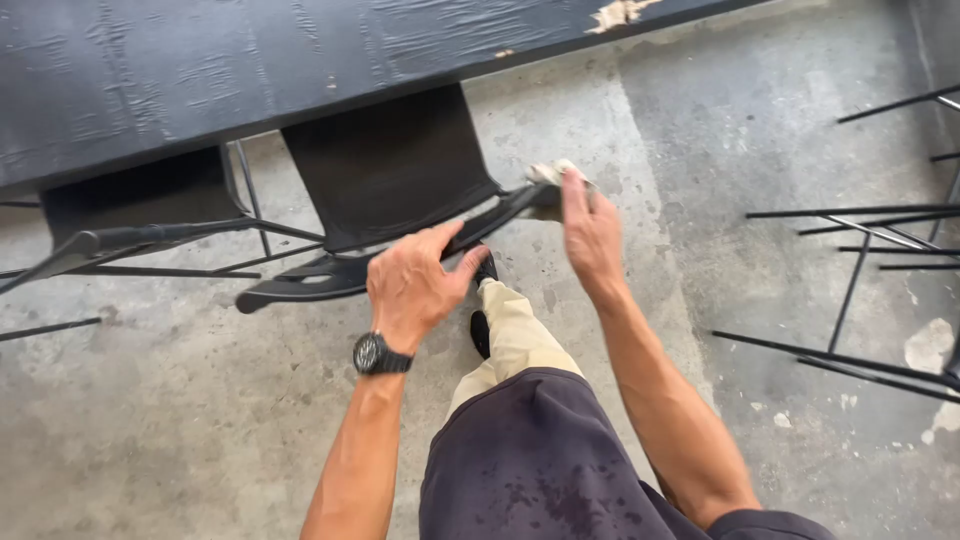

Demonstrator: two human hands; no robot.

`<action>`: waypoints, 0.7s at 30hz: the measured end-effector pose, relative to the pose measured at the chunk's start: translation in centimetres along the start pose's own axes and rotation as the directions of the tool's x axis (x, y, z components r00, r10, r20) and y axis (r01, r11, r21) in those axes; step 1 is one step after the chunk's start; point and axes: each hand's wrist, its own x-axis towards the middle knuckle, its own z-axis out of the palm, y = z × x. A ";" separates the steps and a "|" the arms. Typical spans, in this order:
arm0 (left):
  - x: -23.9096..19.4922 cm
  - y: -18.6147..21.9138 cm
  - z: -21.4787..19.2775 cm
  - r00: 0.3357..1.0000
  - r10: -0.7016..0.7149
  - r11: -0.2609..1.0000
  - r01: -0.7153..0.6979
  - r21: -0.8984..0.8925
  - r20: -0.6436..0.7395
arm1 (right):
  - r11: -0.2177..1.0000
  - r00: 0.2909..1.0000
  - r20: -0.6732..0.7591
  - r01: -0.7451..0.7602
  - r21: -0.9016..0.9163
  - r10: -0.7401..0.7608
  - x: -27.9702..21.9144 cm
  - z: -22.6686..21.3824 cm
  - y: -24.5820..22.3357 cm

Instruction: Wiping down black folding chairs using a cloth.

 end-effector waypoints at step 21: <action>-2.2 -10.4 -6.7 0.863 -0.363 0.902 0.420 0.101 -0.350 | 0.782 0.160 0.984 0.604 -0.156 0.073 -1.4 15.3 -9.1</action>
